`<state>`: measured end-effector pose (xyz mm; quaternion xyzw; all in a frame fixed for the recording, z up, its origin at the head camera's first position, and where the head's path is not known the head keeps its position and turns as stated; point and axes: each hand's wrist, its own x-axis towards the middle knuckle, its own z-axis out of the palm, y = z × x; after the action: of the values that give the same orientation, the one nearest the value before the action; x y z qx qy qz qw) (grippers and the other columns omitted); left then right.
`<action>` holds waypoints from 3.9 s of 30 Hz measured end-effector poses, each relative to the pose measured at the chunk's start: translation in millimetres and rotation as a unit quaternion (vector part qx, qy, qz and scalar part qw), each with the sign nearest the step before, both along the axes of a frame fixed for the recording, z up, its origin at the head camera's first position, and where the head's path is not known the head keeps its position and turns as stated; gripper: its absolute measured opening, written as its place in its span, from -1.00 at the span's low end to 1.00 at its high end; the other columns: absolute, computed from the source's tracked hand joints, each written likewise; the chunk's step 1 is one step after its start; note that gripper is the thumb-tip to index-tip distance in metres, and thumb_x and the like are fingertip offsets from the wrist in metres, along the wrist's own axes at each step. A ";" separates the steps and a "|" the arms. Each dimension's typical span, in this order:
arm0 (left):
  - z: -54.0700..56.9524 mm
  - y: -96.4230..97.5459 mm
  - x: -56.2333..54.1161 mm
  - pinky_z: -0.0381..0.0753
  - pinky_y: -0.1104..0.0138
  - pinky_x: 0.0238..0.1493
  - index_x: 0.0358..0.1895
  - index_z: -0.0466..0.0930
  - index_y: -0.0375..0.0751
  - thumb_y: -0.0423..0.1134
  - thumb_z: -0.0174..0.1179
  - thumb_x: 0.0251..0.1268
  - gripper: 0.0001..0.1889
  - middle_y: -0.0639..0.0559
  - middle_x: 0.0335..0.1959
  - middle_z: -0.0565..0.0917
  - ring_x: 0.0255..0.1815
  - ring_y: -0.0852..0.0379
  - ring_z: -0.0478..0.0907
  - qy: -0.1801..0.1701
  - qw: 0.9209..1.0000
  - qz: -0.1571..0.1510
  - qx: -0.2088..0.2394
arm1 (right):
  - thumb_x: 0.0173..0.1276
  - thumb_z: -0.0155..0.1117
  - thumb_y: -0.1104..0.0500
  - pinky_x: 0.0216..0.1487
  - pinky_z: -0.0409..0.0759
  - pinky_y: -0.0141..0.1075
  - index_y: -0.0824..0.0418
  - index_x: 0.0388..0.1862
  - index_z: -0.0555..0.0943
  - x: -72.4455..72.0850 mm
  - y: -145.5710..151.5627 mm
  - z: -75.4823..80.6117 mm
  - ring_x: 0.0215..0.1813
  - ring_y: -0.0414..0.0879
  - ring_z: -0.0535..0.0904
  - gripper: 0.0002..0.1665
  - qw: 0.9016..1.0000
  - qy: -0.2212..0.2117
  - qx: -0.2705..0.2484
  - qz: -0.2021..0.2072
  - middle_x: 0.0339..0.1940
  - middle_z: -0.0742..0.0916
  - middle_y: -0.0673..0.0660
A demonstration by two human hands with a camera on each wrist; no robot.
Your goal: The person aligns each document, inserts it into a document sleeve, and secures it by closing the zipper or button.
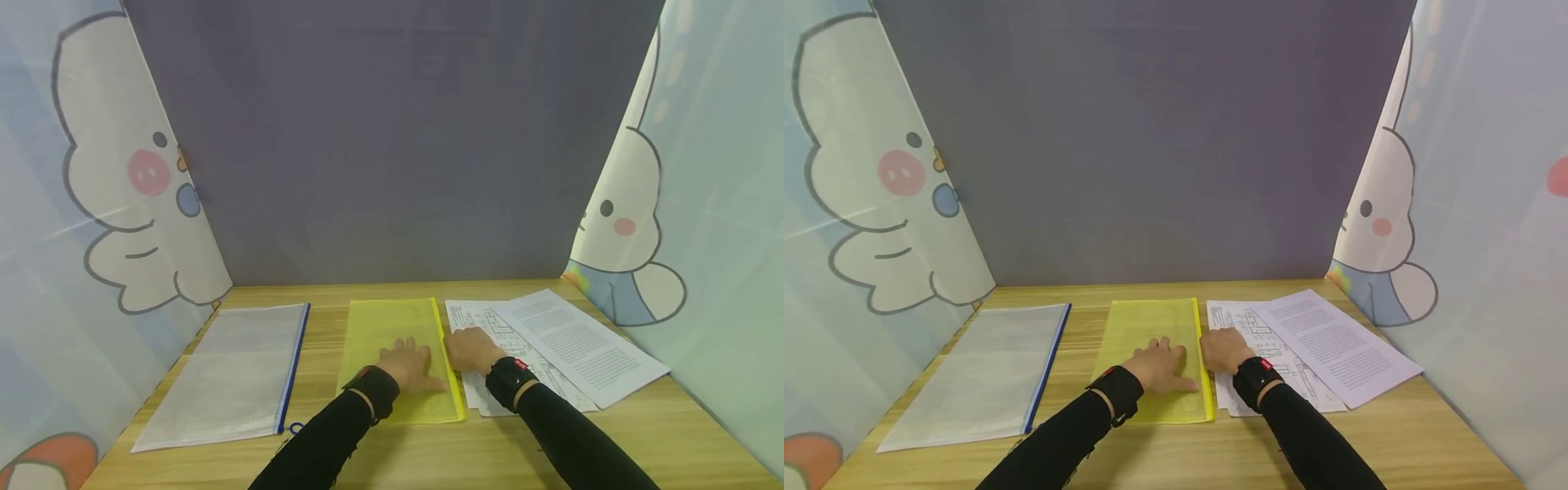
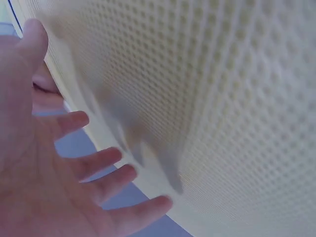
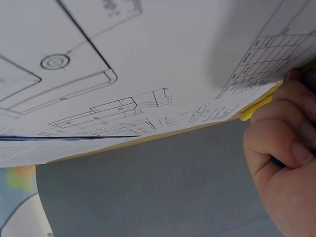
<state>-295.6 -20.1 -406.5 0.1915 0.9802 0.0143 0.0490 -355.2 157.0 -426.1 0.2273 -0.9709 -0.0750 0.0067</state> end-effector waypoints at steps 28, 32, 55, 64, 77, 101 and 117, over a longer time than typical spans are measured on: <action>-16.2 -1.7 -34.2 0.19 -0.40 0.35 0.60 0.21 0.13 0.50 -0.05 0.36 -0.15 -0.12 0.61 0.18 0.60 -0.24 0.08 -0.028 0.997 0.070 0.015 | 0.35 0.20 0.12 -0.47 0.60 -0.12 0.15 -0.55 0.50 2.0 -3.4 -3.8 -0.57 -0.10 0.39 -0.73 0.996 0.054 0.062 0.024 -0.63 0.48 0.00; -8.4 -2.4 -26.8 0.21 -0.38 0.36 0.59 0.22 0.10 0.47 -0.04 0.38 -0.16 -0.13 0.60 0.19 0.60 -0.25 0.08 -0.028 0.998 0.063 0.016 | 0.34 0.20 0.12 -0.49 0.59 -0.13 0.15 -0.59 0.48 3.8 -3.3 -0.5 -0.59 -0.11 0.37 -0.70 0.993 0.069 0.082 0.041 -0.65 0.46 0.00; -5.3 -14.0 -5.8 0.40 -0.38 0.20 0.57 0.25 0.09 0.51 0.00 0.31 -0.12 -0.15 0.52 0.29 0.53 -0.24 0.21 -0.041 0.998 0.036 -0.018 | 0.44 0.12 0.07 -0.50 0.55 -0.17 0.02 -0.60 0.42 21.6 2.2 -2.1 -0.61 -0.18 0.37 -0.64 0.992 0.048 0.012 0.117 -0.66 0.45 -0.08; -7.7 -16.4 2.9 0.42 -0.38 0.18 0.56 0.25 0.10 0.51 0.03 0.29 -0.12 -0.15 0.52 0.29 0.53 -0.24 0.20 -0.044 0.998 0.032 -0.032 | 0.41 0.14 0.06 -0.47 0.59 -0.11 0.05 -0.56 0.46 29.4 3.8 -4.7 -0.60 -0.14 0.43 -0.70 0.984 0.061 0.040 0.162 -0.63 0.46 -0.05; -6.2 -16.8 7.8 0.44 -0.40 0.15 0.55 0.27 0.07 0.49 0.03 0.30 -0.13 -0.16 0.50 0.30 0.50 -0.23 0.22 -0.032 0.998 0.024 -0.039 | 0.43 0.13 0.09 -0.51 0.53 -0.18 0.05 -0.56 0.44 32.1 3.8 -1.7 -0.62 -0.17 0.36 -0.69 0.984 0.053 0.023 0.167 -0.66 0.43 -0.06; -4.5 -16.3 11.2 0.37 -0.41 0.22 0.56 0.25 0.05 0.47 0.04 0.32 -0.13 -0.17 0.54 0.24 0.56 -0.24 0.14 -0.054 0.998 0.030 -0.023 | 0.46 0.13 0.07 -0.40 0.56 -0.15 0.00 -0.56 0.42 17.3 1.8 -3.3 -0.56 -0.15 0.40 -0.67 0.995 0.013 0.021 0.098 -0.63 0.49 -0.07; -4.3 -15.4 9.7 0.39 -0.41 0.20 0.57 0.23 0.07 0.48 0.00 0.32 -0.13 -0.15 0.55 0.24 0.56 -0.23 0.14 -0.048 0.997 0.033 -0.040 | 0.38 0.20 0.07 -0.40 0.54 -0.15 0.02 -0.55 0.45 3.6 -3.5 0.5 -0.54 -0.15 0.41 -0.72 0.996 0.021 0.017 0.081 -0.59 0.50 -0.07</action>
<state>-285.9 -35.5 -410.8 0.1562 0.9822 -0.0139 0.1034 -351.6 153.4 -425.6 0.3039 -0.9475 -0.0952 0.0299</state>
